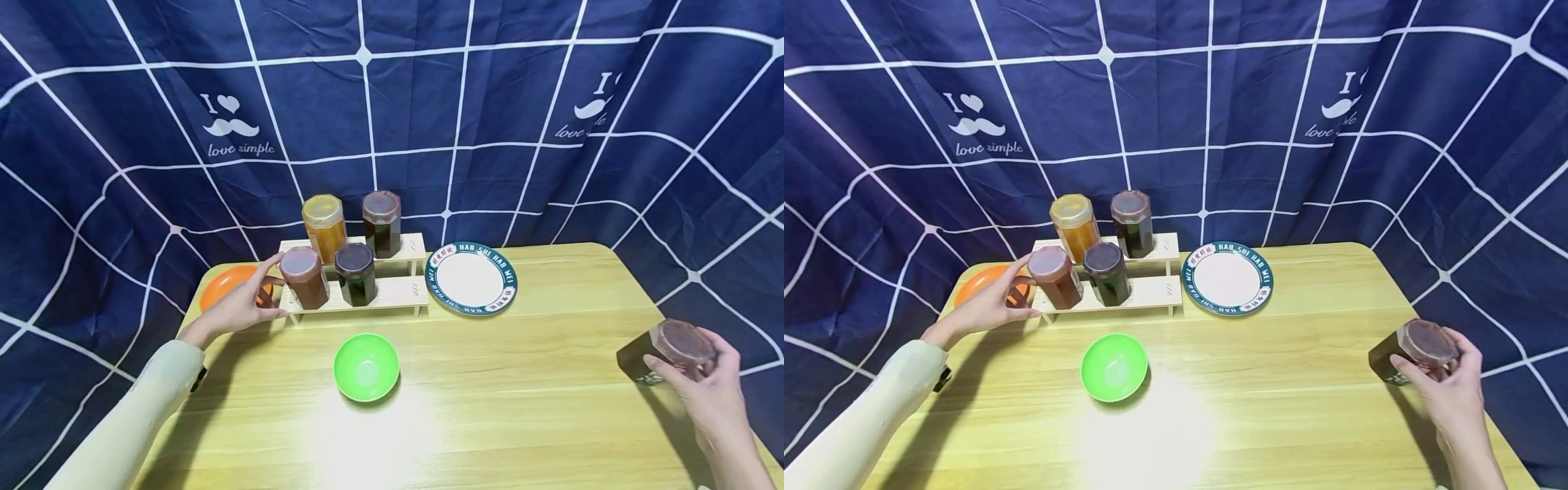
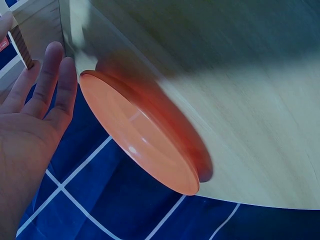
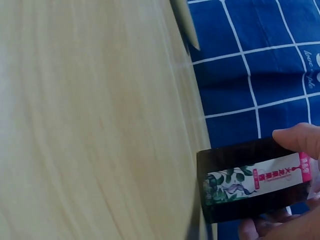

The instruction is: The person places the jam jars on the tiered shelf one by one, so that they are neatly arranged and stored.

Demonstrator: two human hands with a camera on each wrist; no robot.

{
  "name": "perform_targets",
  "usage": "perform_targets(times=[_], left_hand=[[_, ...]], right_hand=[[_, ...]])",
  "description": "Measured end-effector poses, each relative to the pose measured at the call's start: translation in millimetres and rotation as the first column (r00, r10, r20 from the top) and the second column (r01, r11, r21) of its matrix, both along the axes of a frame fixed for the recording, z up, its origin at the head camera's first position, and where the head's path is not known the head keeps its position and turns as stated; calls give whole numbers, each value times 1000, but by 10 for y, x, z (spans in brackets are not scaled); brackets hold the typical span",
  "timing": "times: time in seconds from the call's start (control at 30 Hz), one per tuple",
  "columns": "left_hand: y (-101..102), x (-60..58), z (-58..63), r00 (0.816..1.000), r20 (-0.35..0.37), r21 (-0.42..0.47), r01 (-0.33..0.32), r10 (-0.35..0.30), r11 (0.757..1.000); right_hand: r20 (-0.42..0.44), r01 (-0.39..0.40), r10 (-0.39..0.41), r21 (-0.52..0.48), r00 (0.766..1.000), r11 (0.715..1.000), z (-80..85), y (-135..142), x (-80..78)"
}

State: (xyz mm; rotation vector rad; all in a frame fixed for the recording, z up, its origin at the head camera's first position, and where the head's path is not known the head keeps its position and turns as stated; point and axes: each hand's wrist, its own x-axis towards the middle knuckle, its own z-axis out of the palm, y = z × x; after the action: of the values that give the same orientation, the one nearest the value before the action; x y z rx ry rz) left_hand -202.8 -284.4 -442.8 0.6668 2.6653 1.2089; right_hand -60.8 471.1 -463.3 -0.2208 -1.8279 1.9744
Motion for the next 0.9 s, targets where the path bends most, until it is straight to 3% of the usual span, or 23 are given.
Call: perform_targets(times=[0.13,0.27,0.4,0.6,0.8,0.9], left_hand=[[-6,-7,-7,1000,0,-3,-2,2,1000],[-3,-11,2,1000,4,-4,-1,1,1000],[-4,-10,9,1000,10,-6,-2,3,1000],[-5,-17,1,1000,11,-8,-3,3,1000],[-7,-19,3,1000,13,-5,0,0,1000],[-10,-17,10,1000,16,-8,-2,2,1000]], right_hand=[[78,71,-76,71,994,995,11,-38,11],[173,139,-161,132,972,982,42,-71,47],[200,155,-184,153,962,976,74,-94,63],[192,126,-157,164,969,978,102,-101,78],[172,29,-66,207,983,978,127,-93,79],[180,-23,-28,274,983,961,137,-114,61]])
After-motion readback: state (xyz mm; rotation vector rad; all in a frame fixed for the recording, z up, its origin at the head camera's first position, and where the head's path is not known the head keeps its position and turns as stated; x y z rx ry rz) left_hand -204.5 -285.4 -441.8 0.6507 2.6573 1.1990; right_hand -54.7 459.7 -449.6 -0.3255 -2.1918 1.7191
